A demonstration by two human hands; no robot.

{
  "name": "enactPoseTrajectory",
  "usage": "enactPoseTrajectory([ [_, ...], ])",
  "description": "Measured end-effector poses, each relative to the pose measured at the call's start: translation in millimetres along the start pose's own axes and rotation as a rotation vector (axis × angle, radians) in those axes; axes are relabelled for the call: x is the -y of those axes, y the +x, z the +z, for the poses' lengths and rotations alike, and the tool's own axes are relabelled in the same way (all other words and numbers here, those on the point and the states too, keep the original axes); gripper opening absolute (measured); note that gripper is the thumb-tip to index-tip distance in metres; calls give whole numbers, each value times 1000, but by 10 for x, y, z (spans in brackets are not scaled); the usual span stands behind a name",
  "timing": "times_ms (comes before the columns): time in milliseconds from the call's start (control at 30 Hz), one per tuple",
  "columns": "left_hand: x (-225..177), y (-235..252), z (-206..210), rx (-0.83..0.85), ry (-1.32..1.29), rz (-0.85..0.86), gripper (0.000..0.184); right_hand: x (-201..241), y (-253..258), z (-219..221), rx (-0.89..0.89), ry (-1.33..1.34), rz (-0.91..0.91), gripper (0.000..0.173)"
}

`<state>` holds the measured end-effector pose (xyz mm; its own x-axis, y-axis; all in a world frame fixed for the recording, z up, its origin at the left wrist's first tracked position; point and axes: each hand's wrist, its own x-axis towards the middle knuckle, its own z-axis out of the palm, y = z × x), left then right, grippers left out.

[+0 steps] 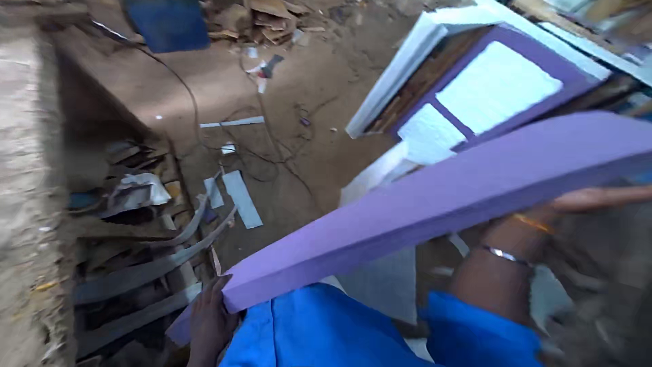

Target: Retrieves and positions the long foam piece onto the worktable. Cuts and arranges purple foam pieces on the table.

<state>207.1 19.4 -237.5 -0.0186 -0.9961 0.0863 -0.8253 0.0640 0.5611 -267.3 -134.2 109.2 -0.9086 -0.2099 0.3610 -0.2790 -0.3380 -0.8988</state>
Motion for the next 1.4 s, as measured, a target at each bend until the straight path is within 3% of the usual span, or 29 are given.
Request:
enactPoseTrajectory([
  [67, 172, 92, 102, 60, 3, 3, 77, -540, 764, -446, 310, 252, -324, 53],
  [100, 250, 208, 145, 75, 10, 3, 79, -663, 972, -530, 356, 340, -345, 53],
  [167, 324, 542, 145, 123, 33, -72, 83, -650, 898, -520, 309, 340, -200, 42],
  [267, 317, 1221, 111, 104, 112, -169, 95, -710, 499, -472, 221, 294, 96, 42],
  [333, 99, 1690, 96, 71, 144, -82, 114, -970, 284, -450, 150, 282, 221, 46],
  [400, -425, 2132, 122, 46, 111, 170, 127, -1393, 62, -444, 88, 251, 281, 66],
  [500, -1663, 2574, 251, 139, 11, 572, 128, -1874, -514, -470, 55, 154, 395, 92],
  [633, -2909, 2869, 923, 403, 128, 876, 132, -2304, -1255, -388, 92, 164, 610, 103],
  [700, -3148, 2980, 1399, 559, 224, 924, 109, -2574, -1297, -425, -5, 266, 771, 89],
  [767, -3141, 3044, 1859, 670, 339, 933, 89, -2932, -1056, -634, -175, 243, 914, 65],
  [800, -3109, 3071, 2086, 694, 392, 949, 86, -3159, -854, -793, -284, 189, 950, 66],
  [900, -2984, 3084, 2697, 728, 454, 996, 77, -3944, -272, -1542, -653, -64, 968, 96],
  [967, -2933, 3108, 3042, 795, 452, 1008, 72, -4450, 54, -2158, -768, -252, 1041, 118],
  [1067, -2768, 3193, 3620, 884, 442, 1032, 70, -5247, 260, -2841, -660, -499, 1263, 122],
  [1167, -2694, 3234, 4162, 1045, 564, 938, 77, -5869, 312, -2991, -456, -727, 1354, 120],
  [1400, -2495, 3356, 5350, 1060, 579, 765, 78, -7440, 624, -2845, -304, -860, 1013, 111],
])
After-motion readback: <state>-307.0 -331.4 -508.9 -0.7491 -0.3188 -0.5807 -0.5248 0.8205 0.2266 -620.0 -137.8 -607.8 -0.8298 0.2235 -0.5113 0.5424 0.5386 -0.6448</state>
